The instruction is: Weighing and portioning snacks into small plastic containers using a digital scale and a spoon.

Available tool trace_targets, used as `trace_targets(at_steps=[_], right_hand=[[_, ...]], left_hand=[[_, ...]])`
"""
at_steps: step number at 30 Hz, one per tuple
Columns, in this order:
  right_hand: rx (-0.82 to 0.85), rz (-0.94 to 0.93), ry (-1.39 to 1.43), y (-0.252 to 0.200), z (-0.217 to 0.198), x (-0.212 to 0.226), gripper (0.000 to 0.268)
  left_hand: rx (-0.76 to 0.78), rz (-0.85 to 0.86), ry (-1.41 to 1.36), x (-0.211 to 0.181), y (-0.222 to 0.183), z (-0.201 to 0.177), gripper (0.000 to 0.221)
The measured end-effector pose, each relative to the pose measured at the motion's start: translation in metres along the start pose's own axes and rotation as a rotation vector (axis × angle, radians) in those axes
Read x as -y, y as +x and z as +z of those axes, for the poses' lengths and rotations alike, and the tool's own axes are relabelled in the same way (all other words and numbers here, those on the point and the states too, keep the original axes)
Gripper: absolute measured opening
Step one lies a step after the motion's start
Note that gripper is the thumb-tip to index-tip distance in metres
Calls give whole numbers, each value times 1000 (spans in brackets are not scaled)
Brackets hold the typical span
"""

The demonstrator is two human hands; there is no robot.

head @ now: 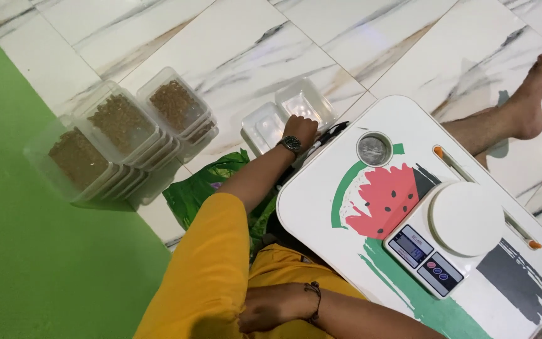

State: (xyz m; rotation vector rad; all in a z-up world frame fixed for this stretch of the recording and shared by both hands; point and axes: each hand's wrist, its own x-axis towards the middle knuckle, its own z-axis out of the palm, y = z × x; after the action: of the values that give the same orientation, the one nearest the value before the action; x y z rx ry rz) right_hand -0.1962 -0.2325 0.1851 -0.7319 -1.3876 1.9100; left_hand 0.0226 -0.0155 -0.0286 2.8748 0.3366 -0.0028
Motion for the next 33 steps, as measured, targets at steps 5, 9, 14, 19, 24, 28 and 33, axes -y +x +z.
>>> trace_targets(at_steps=[5, 9, 14, 19, 24, 28, 33], right_hand=[[-33, -177, -392, 4, -3, 8, 32], [-86, -124, -232, 4, 3, 31, 31], [-712, 122, -601, -42, -3, 105, 27], [-1766, 21, -382, -171, -13, 49, 18], [-2354, -161, -777, -283, 18, 50, 39], [-2372, -51, -570, -312, 50, 20, 50], [-2413, -102, -357, -320, 59, -37, 43]], left_hand=[[-157, 39, -125, -1, 2, -35, 30], [-209, 47, -243, 3, 13, -75, 30], [-536, 303, -727, -41, -4, -185, 17], [-535, 637, -766, -101, -33, -229, 15], [-490, 1000, -778, -177, -50, -217, 10], [-304, 1115, -792, -226, -51, -189, 14], [-93, 907, -815, -249, -55, -158, 29]])
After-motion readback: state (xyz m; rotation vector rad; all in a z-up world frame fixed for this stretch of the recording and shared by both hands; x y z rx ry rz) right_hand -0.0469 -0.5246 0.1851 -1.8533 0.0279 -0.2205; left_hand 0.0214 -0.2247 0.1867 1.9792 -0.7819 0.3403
